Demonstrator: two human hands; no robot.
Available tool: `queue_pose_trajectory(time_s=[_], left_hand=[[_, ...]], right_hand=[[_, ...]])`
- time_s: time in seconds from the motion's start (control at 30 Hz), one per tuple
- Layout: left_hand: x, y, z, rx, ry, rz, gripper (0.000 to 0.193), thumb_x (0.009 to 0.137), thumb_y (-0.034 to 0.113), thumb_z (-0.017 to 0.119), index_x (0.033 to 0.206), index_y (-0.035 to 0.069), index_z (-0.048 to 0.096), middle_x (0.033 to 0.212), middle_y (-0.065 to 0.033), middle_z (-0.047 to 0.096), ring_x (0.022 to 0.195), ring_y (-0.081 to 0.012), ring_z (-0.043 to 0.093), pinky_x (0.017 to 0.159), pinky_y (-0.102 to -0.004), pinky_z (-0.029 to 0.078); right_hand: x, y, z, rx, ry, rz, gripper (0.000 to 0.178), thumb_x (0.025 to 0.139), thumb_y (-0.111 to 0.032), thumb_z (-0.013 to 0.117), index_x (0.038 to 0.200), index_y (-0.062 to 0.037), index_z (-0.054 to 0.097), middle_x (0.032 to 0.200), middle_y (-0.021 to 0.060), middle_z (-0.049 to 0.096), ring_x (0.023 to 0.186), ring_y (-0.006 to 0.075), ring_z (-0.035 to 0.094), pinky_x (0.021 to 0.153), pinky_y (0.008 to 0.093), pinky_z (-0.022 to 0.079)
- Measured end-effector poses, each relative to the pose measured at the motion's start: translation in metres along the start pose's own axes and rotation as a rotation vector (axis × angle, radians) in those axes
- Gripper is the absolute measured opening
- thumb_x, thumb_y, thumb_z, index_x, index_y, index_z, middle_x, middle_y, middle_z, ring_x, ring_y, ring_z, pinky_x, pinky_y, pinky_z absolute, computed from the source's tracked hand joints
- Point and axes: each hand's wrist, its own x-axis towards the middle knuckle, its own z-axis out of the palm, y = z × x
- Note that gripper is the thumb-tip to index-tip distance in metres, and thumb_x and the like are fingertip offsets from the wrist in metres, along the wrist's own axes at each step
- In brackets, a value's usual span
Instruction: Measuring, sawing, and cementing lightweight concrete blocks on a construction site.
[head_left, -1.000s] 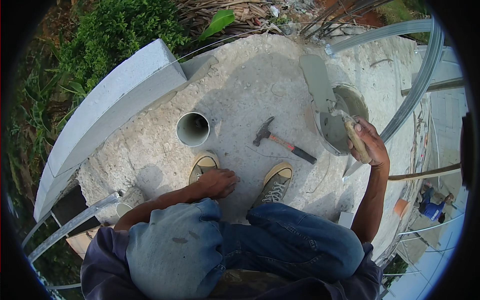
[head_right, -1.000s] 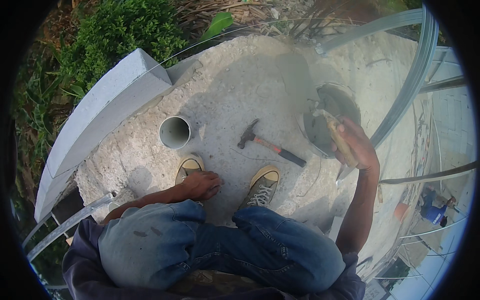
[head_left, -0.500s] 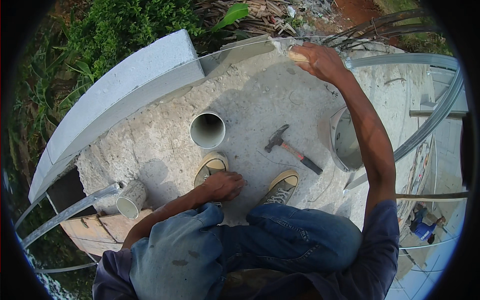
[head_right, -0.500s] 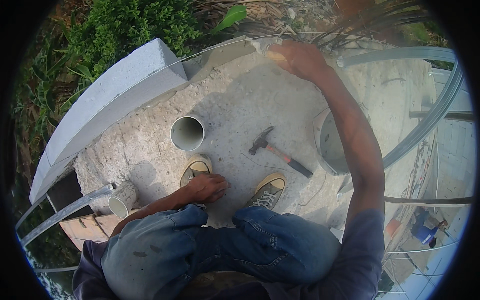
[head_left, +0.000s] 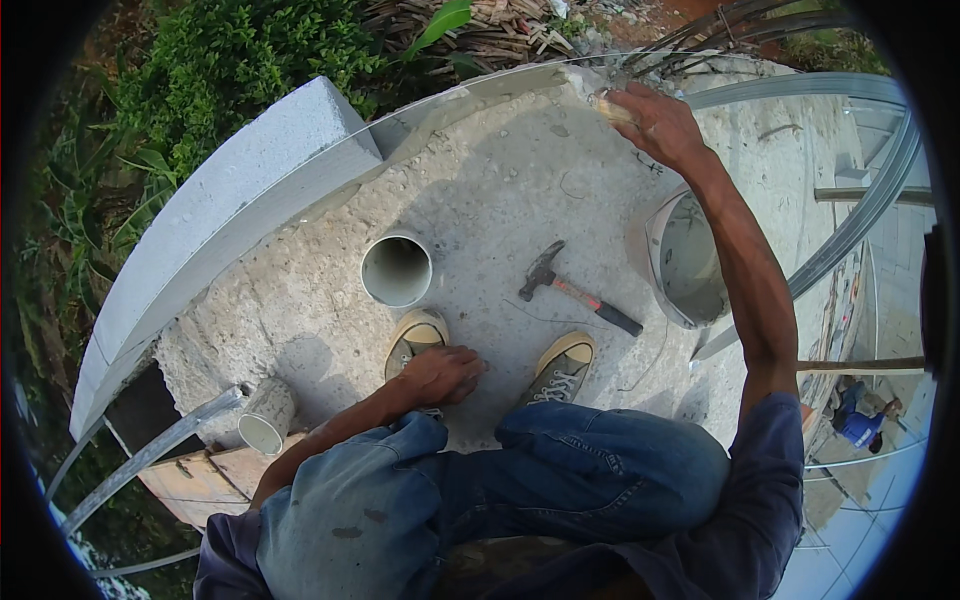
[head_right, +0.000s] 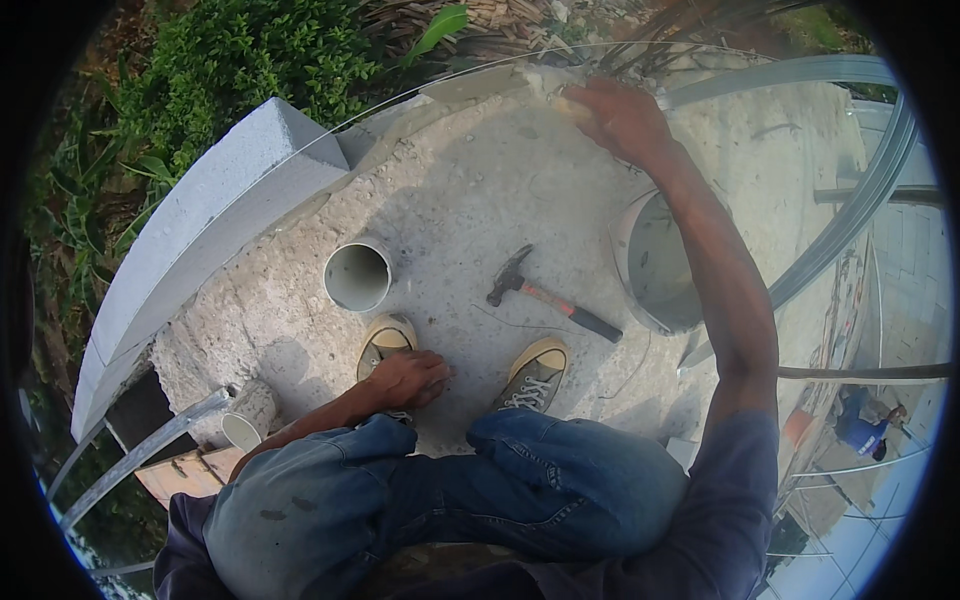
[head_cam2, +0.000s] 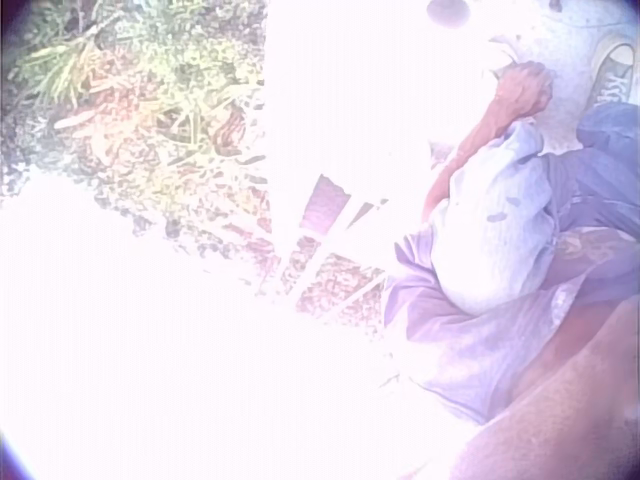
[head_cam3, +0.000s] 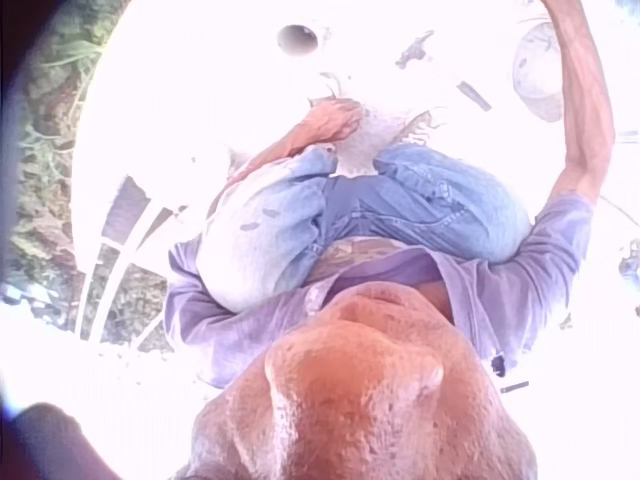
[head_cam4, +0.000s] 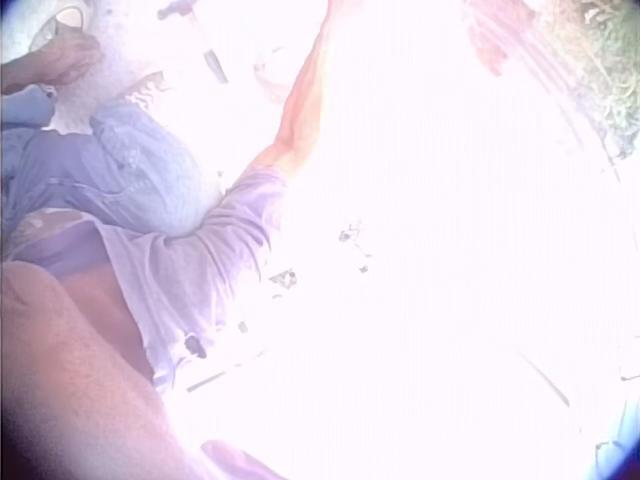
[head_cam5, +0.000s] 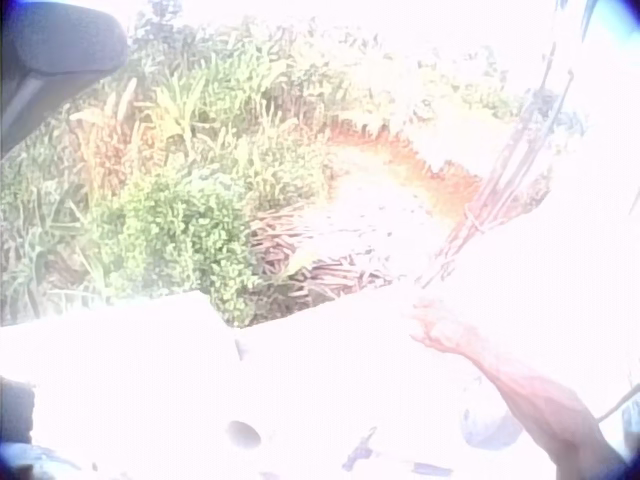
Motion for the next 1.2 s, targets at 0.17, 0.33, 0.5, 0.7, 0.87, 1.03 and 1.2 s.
queue_pose_trajectory(time_s=[0.17, 0.33, 0.5, 0.7, 0.87, 1.03, 1.2], left_hand=[[0.0, 0.004, 0.0, 0.021, -0.039, -0.022, 0.023, 0.085, 0.016, 0.064, 0.106, 0.007, 0.065, 0.095, -0.0111, 0.065, 0.091, -0.0308, 0.065, 0.076, -0.0415, 0.054], [-0.003, 0.006, 0.003, 0.022, -0.023, -0.008, 0.023, 0.085, 0.016, 0.063, 0.106, 0.007, 0.066, 0.094, -0.0114, 0.065, 0.089, -0.0313, 0.065, 0.076, -0.0416, 0.054], [-0.004, 0.003, -0.001, -0.014, -0.009, -0.006, 0.023, 0.085, 0.015, 0.062, 0.106, 0.006, 0.066, 0.094, -0.0124, 0.064, 0.088, -0.0318, 0.064, 0.076, -0.0415, 0.053], [0.007, 0.001, -0.007, -0.008, -0.009, 0.026, 0.024, 0.087, 0.015, 0.061, 0.109, 0.006, 0.066, 0.095, -0.0124, 0.064, 0.089, -0.0317, 0.064, 0.076, -0.0413, 0.053], [-0.001, 0.003, -0.001, 0.003, -0.012, -0.02, 0.024, 0.087, 0.017, 0.062, 0.109, 0.007, 0.065, 0.096, -0.0135, 0.066, 0.089, -0.0331, 0.066, 0.076, -0.0418, 0.054], [0.0, 0.01, -0.006, 0.035, -0.016, 0.006, 0.022, 0.089, 0.019, 0.062, 0.109, 0.009, 0.066, 0.096, -0.0137, 0.066, 0.087, -0.0334, 0.066, 0.074, -0.0424, 0.054], [-0.002, 0.009, 0.002, -0.004, -0.05, 0.013, 0.023, 0.088, 0.018, 0.062, 0.108, 0.008, 0.066, 0.096, -0.0135, 0.066, 0.088, -0.0333, 0.066, 0.075, -0.0423, 0.054]], right_hand=[[0.021, -0.027, 0.003, 0.022, -0.106, -0.003, 0.037, 0.087, -0.027, 0.069, 0.123, -0.0195, 0.06, 0.099, 0.0066, 0.06, 0.089, 0.0303, 0.065, 0.072, 0.0416, 0.052], [0.03, -0.037, 0.001, -0.018, -0.16, -0.009, 0.04, 0.088, -0.027, 0.068, 0.126, -0.0202, 0.057, 0.108, 0.0065, 0.061, 0.091, 0.03, 0.065, 0.074, 0.042, 0.053], [0.003, -0.008, -0.004, -0.079, -0.14, 0.031, 0.04, 0.088, -0.027, 0.068, 0.125, -0.0201, 0.057, 0.113, 0.0081, 0.062, 0.094, 0.0308, 0.065, 0.075, 0.0421, 0.053], [-0.023, 0.002, -0.022, -0.081, -0.134, 0.205, 0.037, 0.088, -0.025, 0.067, 0.123, -0.0174, 0.057, 0.113, 0.0115, 0.062, 0.097, 0.0328, 0.065, 0.078, 0.0431, 0.053], [-0.045, -0.002, -0.045, 0.041, -0.019, 0.34, 0.043, 0.086, -0.031, 0.068, 0.125, -0.0142, 0.058, 0.103, 0.0153, 0.067, 0.096, 0.0373, 0.064, 0.08, 0.0461, 0.052], [-0.092, -0.033, -0.129, 0.462, -0.107, 0.753, 0.038, 0.091, -0.032, 0.065, 0.121, -0.0092, 0.06, 0.076, 0.0127, 0.062, 0.065, 0.0225, 0.061, 0.069, 0.0385, 0.05], [-0.162, -0.074, -0.199, 0.628, -0.149, 1.139, 0.032, 0.094, -0.033, 0.062, 0.112, -0.007, 0.062, 0.071, 0.0094, 0.06, 0.051, 0.0132, 0.052, 0.058, 0.0357, 0.046]])
